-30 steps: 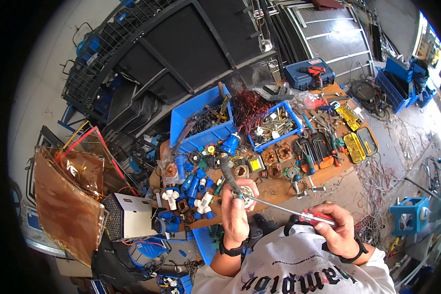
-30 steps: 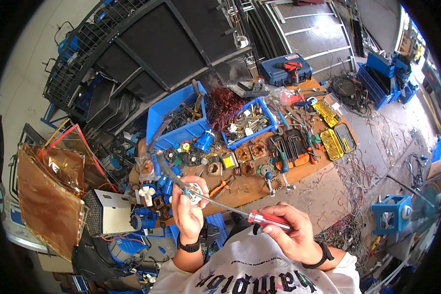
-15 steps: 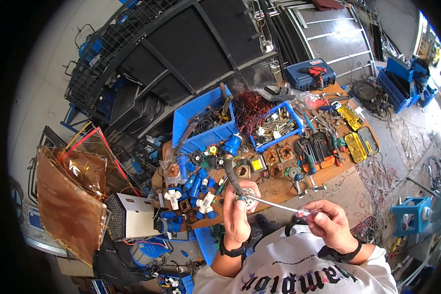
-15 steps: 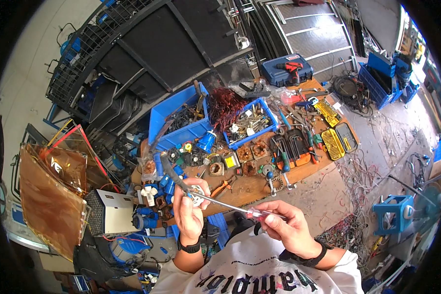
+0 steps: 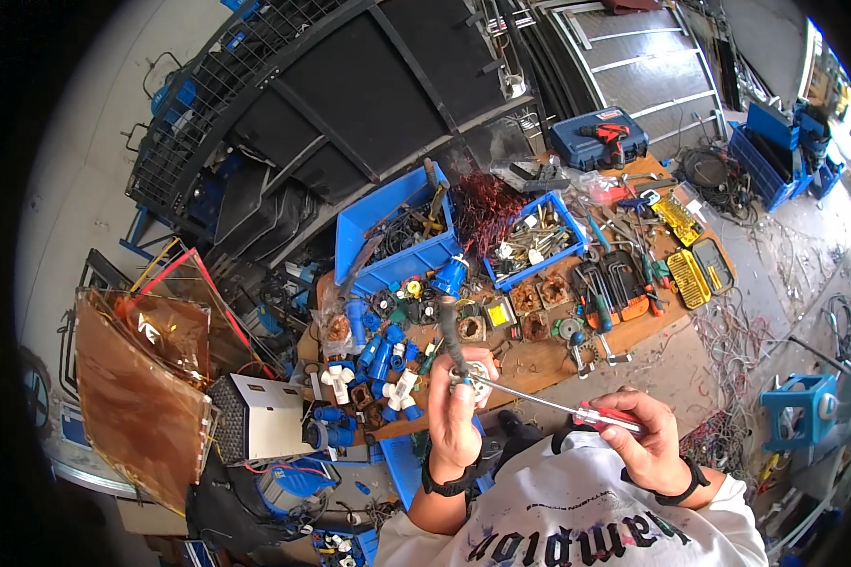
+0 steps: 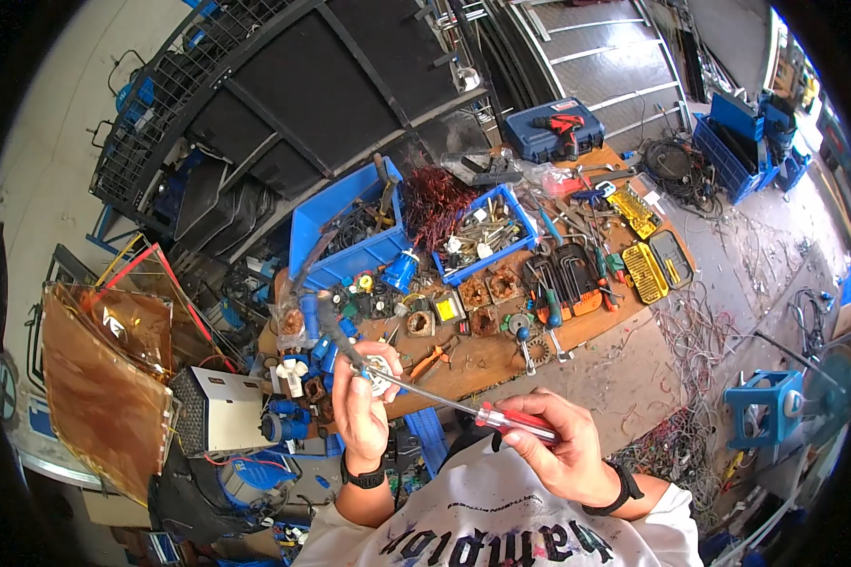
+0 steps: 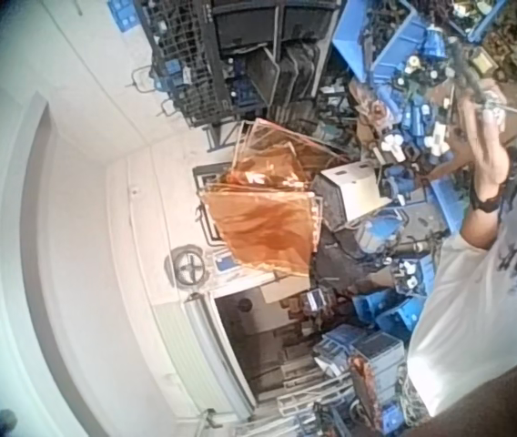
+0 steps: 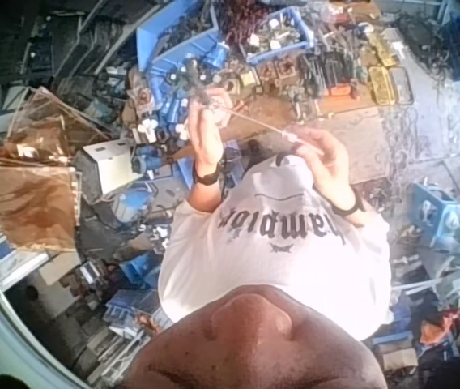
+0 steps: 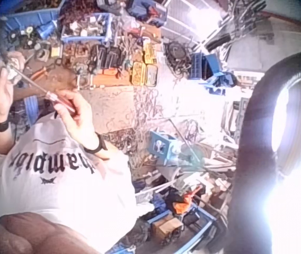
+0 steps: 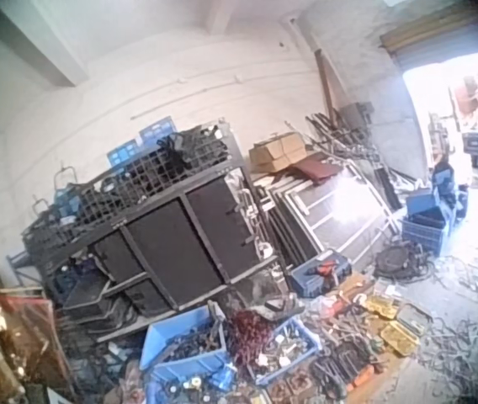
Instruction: The person uses a screwdriver to manipulate the internal components of a white electrical connector. They repeatedly insert the tool into the connector's slots and turn it, appearing to adjust or tighten internal terminals. The person holds the connector in one hand and the screwdriver in the other throughout the process.
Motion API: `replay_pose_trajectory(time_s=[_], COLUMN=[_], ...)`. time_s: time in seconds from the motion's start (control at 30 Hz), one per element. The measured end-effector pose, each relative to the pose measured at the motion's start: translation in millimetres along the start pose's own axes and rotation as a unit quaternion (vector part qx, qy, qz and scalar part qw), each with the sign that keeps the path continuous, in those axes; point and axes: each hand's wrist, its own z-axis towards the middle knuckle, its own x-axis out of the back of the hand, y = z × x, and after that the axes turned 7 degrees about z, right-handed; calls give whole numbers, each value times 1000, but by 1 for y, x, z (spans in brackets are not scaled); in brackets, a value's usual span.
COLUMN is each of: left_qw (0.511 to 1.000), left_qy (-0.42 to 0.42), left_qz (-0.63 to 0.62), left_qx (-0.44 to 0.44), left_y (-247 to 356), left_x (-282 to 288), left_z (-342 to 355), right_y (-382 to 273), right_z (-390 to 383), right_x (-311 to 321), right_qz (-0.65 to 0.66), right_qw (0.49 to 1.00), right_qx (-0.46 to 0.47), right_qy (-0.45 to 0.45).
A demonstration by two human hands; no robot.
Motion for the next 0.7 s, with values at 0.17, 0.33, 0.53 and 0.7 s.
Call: replay_pose_trajectory(time_s=[0.17, 0.33, 0.53, 0.7], left_qw=[997, 999, 993, 977], left_qy=[-20, -28, 114, 50], left_qz=[72, 32, 19, 190], left_qx=[7, 22, -9, 82], left_y=[0, 2, 6, -24], left_x=[5, 1, 10, 43], left_z=[3, 3, 14, 23], right_y=[-7, 11, 15, 24], right_z=[4, 6, 4, 0], right_x=[-1, 5, 4, 13], right_qz=[69, 419, 335, 340], right_qw=[991, 867, 921, 922], right_qx=[-110, -269, -190, -168], right_qy=[15, -27, 55, 83])
